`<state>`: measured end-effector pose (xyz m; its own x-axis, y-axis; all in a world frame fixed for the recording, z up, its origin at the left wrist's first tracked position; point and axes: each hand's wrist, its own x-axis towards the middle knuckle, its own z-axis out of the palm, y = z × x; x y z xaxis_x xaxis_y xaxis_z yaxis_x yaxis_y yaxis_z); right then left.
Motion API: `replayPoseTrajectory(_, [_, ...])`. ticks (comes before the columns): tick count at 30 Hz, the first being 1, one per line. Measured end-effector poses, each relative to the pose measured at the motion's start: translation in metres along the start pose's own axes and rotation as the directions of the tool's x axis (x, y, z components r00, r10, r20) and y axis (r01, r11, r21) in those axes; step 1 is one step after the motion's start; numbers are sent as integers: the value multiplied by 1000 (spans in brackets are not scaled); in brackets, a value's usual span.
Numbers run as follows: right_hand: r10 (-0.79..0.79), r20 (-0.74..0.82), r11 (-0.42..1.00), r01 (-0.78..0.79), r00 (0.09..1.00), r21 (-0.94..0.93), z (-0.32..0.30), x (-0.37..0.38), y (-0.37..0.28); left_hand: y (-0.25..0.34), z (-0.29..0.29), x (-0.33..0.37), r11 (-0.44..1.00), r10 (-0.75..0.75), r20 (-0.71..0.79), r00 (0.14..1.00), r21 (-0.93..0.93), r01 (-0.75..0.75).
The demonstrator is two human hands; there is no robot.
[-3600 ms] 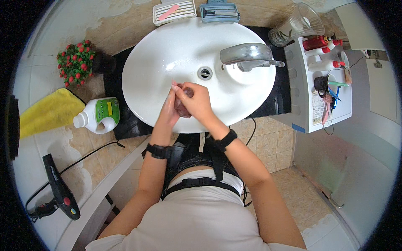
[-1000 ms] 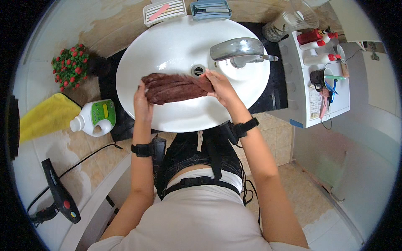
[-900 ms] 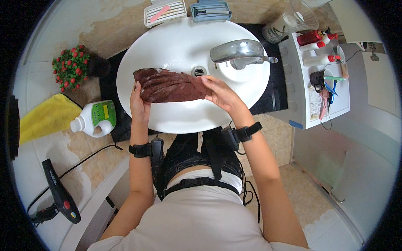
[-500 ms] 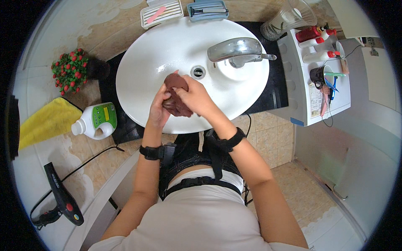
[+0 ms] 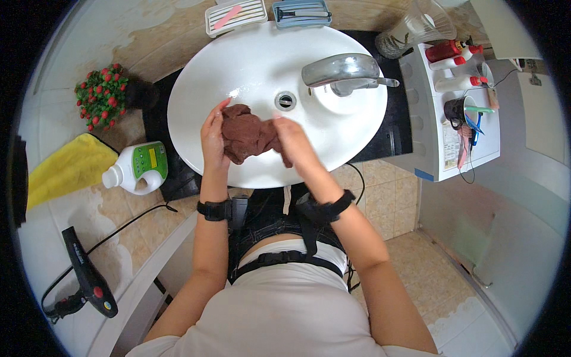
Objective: The person wets a cloth in a sink, pours detergent onto it from a bottle, and scrubs and rinses the cloth by hand under the faucet.
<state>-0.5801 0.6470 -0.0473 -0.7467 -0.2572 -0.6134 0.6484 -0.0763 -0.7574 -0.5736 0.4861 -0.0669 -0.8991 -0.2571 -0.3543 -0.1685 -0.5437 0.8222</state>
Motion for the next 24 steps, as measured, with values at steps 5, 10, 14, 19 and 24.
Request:
replayPoseTrajectory(5, [-486,-54,694,348,872,-630,38,-1,-3,-22,10,-8,971,-225,-12,974,76,225])
replayPoseTrajectory(10, [-505,-121,677,305,854,-670,41,11,2,-41,19,-7,970,-242,-61,968,-1,242])
replayPoseTrajectory(14, [-592,-22,559,391,805,-731,34,6,11,-37,16,-15,935,-354,-15,935,-42,353])
replayPoseTrajectory(19, [-581,-46,513,322,812,-795,-38,19,10,-20,28,-27,956,-292,-44,955,-6,292])
replayPoseTrajectory(24, [-610,-378,590,81,696,-803,-127,-9,-26,-1,32,-6,963,-266,51,963,-26,267])
